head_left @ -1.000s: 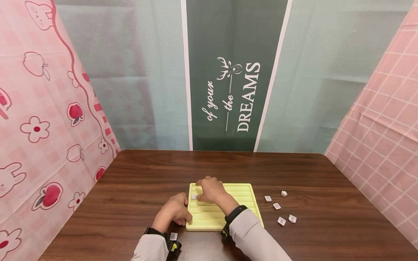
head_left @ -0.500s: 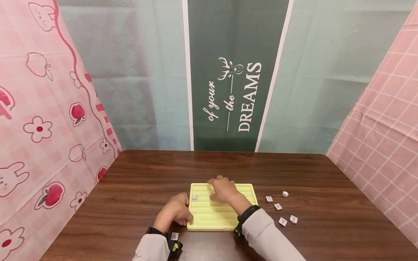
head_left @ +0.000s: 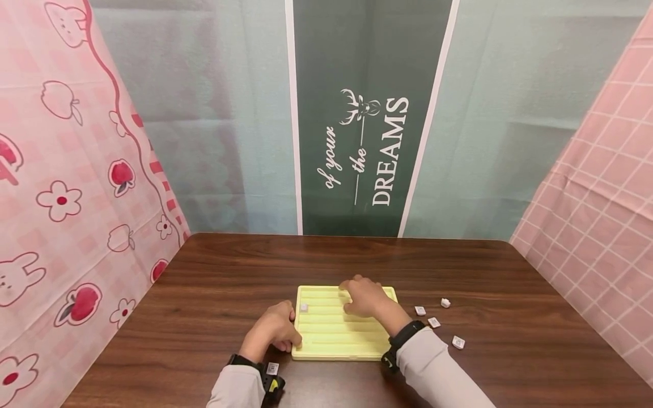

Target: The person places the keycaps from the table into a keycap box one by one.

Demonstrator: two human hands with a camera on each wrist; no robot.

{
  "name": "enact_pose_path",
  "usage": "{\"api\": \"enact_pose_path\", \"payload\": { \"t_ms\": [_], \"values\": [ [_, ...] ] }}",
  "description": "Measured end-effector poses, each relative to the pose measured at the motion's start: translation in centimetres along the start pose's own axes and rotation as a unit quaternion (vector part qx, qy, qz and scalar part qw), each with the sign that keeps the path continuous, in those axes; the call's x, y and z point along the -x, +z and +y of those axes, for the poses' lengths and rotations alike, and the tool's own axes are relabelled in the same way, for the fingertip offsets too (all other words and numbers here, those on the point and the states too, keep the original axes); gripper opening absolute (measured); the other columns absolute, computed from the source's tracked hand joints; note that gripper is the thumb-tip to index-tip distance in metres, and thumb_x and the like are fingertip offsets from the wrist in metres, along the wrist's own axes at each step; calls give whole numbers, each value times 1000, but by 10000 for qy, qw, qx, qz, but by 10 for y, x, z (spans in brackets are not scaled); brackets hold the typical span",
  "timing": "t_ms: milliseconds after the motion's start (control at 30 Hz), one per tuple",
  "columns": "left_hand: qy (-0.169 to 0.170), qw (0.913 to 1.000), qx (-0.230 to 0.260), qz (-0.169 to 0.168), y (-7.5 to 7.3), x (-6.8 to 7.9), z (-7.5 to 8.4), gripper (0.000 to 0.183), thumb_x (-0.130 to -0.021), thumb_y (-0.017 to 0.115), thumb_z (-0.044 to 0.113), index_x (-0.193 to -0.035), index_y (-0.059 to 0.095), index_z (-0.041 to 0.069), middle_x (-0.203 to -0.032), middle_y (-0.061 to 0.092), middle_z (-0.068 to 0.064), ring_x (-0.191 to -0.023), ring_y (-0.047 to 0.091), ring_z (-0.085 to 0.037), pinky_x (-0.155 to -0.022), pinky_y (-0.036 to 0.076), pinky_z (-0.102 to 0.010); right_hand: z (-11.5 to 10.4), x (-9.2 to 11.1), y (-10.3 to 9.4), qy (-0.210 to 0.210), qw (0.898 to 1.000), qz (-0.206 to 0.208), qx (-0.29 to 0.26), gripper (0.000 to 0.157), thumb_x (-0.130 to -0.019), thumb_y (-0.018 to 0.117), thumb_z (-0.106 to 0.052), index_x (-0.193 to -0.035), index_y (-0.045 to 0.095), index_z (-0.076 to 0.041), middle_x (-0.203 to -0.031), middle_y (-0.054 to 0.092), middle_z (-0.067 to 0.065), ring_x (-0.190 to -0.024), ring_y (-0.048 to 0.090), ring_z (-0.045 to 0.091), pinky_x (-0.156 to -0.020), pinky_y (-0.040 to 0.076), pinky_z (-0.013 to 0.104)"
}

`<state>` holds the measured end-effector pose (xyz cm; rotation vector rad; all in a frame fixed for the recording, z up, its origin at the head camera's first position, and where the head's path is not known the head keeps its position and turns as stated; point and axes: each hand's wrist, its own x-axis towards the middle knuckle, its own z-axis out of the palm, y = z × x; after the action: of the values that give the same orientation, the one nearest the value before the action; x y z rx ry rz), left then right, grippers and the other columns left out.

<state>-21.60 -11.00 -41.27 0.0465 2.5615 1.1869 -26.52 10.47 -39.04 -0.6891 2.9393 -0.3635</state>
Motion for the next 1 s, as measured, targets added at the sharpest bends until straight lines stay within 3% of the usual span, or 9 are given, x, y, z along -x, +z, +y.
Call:
{"api": "enact_pose_path", "payload": {
  "t_ms": [333,700,1000],
  "values": [
    [-1,10000,-17,-17,0,0,0,42,-58,73,-9,-86,44,1,-52,56,-11,-40,53,-14,-40,49,-27,19,10,-8,6,9990,-118,-437,41,-81,71,-17,-118,61,-4,-114,56,16,-106,53,34,-83,44,54],
    [-3,10000,15,-36,-1,1,0,41,-58,72,-10,-86,43,1,-52,55,-12,-40,54,-14,-40,49,-27,43,23,-8,122,9996,-35,-270,40,-80,71,-16,-116,62,-4,-114,56,18,-107,53,37,-82,43,59],
    [6,10000,-28,-39,-2,2,0,42,-58,74,-9,-85,44,1,-54,55,-12,-41,53,-14,-40,49,-26,66,35,-15,35,9997,25,-221,35,-80,70,-14,-113,63,-2,-111,57,19,-105,53,40,-78,46,55]
  ]
}}
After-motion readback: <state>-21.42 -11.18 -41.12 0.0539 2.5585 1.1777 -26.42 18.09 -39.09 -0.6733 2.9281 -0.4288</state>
